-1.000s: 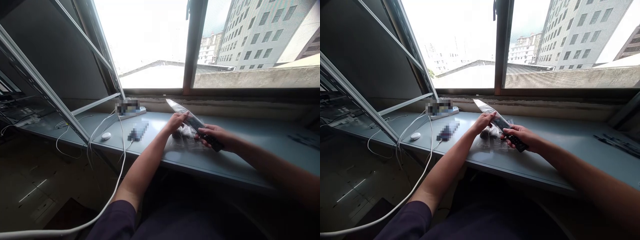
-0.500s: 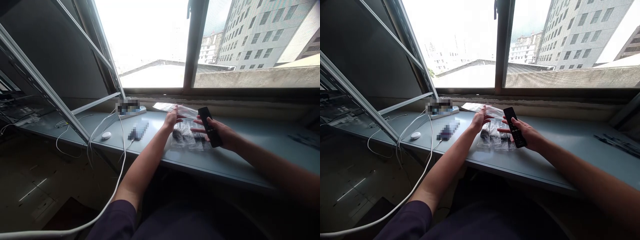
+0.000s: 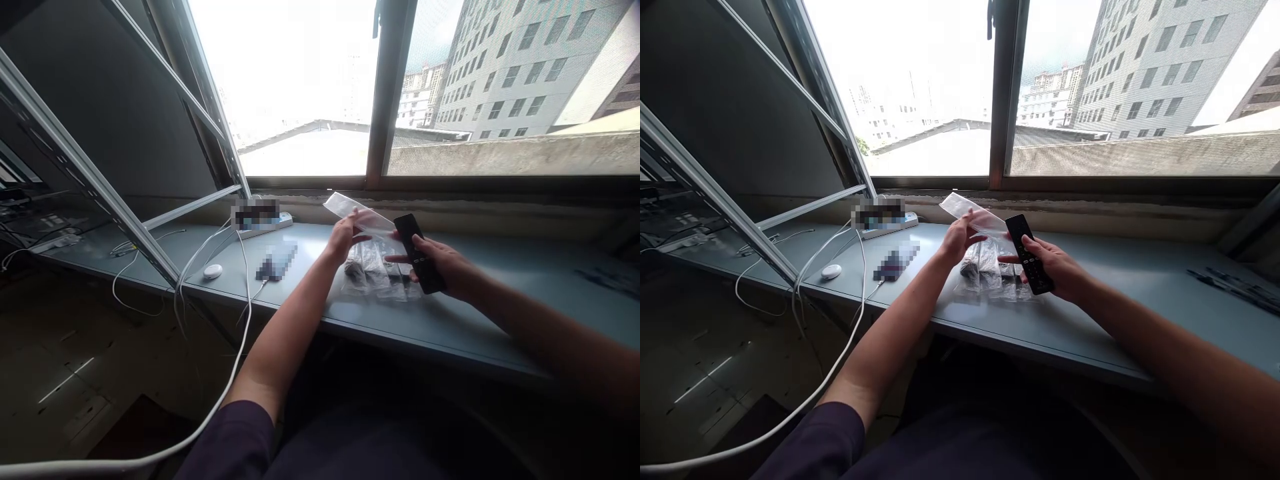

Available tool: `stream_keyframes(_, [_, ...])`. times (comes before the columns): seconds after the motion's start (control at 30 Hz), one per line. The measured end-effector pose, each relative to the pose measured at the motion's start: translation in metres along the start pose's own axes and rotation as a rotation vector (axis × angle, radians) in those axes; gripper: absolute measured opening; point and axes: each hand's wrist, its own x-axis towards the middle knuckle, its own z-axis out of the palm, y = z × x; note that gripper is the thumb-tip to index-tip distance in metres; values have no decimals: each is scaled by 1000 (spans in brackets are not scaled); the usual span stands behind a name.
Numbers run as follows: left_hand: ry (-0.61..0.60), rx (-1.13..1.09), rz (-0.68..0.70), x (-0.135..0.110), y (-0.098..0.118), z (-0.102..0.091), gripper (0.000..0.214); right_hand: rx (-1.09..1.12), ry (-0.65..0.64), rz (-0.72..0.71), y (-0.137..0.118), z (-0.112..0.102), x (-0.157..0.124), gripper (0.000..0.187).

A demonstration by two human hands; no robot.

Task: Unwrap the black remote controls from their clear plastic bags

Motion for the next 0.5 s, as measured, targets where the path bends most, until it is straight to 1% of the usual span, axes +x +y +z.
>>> stream_keyframes(0.07, [195, -57, 24, 5, 2, -3, 42, -22, 4, 3, 0, -1, 0, 25])
stream_keyframes(0.1, [269, -81, 28, 7, 3, -5, 38, -38, 3, 7, 0, -1, 0, 26])
stream_keyframes(0.13, [321, -105, 28, 8, 4, -7, 36, -52, 2, 13, 0, 0, 0, 28])
stream_keyframes(0.2, [386, -146, 22, 11, 5, -12, 35, -65, -1, 21, 0, 1, -1, 32])
stream_keyframes(0.3, [446, -174, 21, 12, 5, -17, 41, -56, -3, 12, 1, 3, -2, 28])
stream_keyframes(0.37, [460, -183, 29, 11, 5, -19, 47, -43, -8, 3, 0, 5, -2, 25])
stream_keyframes(0.43, [436, -193, 42, 11, 4, -19, 47, -30, -8, -9, -1, 6, -3, 23])
stream_keyframes(0.5, [379, -187, 45, 11, 1, -17, 40, -21, -3, -20, -2, 6, -2, 24])
